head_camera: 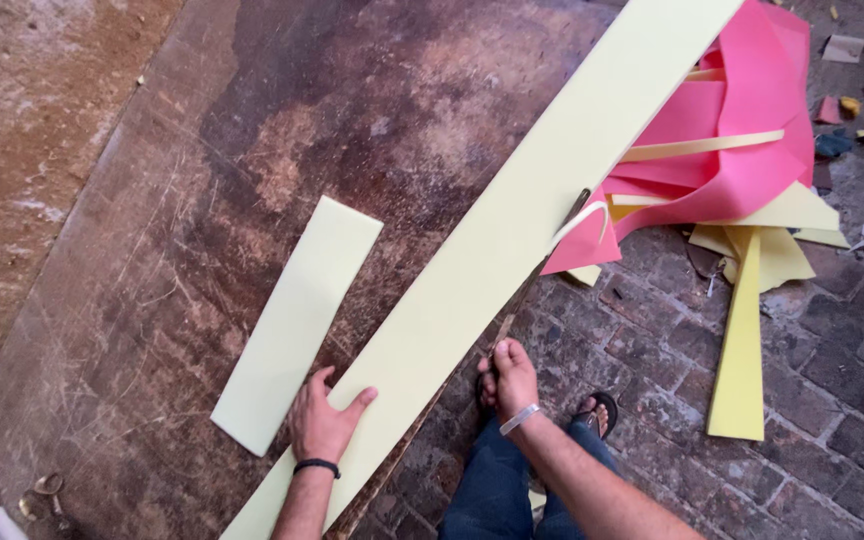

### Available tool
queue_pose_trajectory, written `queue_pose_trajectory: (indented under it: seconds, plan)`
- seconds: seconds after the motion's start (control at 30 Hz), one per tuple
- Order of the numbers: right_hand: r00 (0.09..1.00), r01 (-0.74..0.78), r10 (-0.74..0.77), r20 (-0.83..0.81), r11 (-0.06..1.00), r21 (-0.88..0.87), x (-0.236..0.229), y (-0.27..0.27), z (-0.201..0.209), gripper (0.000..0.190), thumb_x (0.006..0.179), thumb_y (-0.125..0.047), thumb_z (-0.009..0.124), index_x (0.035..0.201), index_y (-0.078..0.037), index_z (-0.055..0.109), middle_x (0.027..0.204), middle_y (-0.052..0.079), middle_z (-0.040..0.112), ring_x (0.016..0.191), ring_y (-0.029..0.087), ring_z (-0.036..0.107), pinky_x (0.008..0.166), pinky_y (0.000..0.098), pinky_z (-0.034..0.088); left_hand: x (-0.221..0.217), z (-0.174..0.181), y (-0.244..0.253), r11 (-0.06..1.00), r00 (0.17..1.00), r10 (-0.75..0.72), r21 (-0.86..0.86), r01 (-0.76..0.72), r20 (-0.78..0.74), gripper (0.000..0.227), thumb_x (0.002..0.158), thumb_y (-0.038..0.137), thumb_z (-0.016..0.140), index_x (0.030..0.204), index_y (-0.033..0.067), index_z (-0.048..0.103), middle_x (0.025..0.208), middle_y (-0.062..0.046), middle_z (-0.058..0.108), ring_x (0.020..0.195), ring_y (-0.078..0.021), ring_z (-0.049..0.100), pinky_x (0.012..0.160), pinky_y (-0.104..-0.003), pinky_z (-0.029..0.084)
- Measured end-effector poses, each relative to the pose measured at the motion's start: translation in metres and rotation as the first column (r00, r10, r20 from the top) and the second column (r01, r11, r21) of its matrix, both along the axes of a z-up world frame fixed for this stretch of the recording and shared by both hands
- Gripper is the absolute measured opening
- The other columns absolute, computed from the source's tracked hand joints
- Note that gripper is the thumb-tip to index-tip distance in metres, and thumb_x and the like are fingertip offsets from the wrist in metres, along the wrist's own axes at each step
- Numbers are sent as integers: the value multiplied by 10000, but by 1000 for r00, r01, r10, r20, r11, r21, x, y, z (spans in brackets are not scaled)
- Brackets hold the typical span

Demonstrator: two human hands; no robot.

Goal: The person cuts a long strip of yellow foam using a knife, then applies adhesive to a wooden plank with a spray gun. They place a pink foam sheet onto the adhesive, press it down, and trim the excess foam with the knife.

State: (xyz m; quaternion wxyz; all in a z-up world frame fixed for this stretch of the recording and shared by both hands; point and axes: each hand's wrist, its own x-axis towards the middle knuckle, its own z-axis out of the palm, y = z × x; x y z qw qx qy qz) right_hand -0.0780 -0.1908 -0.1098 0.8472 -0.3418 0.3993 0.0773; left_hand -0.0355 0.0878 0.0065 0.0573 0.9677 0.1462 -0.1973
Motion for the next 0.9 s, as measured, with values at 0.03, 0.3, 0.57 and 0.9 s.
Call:
queue_pose_trajectory:
  seconds: [0.03, 0.3, 0.57, 0.9]
  plan:
    - [1000, 9, -9, 7, 1000, 8, -3, 0, 1, 216, 1077, -315, 452, 964, -141, 507, 735, 35, 616, 416, 110, 391, 347, 284, 310, 0, -3, 0, 1000, 1000, -16, -21, 16, 24, 1043, 635, 798, 751, 1439, 186, 492, 1380, -137, 612, 1338, -313, 534, 1165, -549, 349]
    - [993, -70, 55, -100, 985, -158, 13, -19, -2, 199, 1080, -298, 454, 979, -150, 540, 679, 13, 598, 400, 102, 374, 345, 263, 292, -27, -21, -3, 995, 994, 63, -66, -69, -88, 1132, 603, 823, 721, 1515, 225, 419, 1355, -105, 644, 1247, -254, 620, 1219, -601, 248]
    - [998, -59, 54, -35, 987, -149, -3, -2, -16, 237, 1098, -301, 465, 991, -117, 568, 700, 1, 592, 393, 80, 354, 330, 269, 271, -57, -48, -10, 996, 995, 20, -91, -12, 97, 1109, 655, 880, 630, 1526, 235, 396, 1304, -103, 649, 1275, -265, 577, 1190, -594, 263]
    - [989, -135, 133, -62, 990, -42, -61, 54, -1, 215, 1063, -317, 491, 982, -138, 580, 642, 26, 628, 375, 107, 361, 336, 265, 252, -55, -43, -11, 994, 955, -90, -39, 106, 282, 1148, 685, 868, 657, 1548, 182, 335, 1530, -164, 415, 1453, -367, 344, 1159, -655, 205]
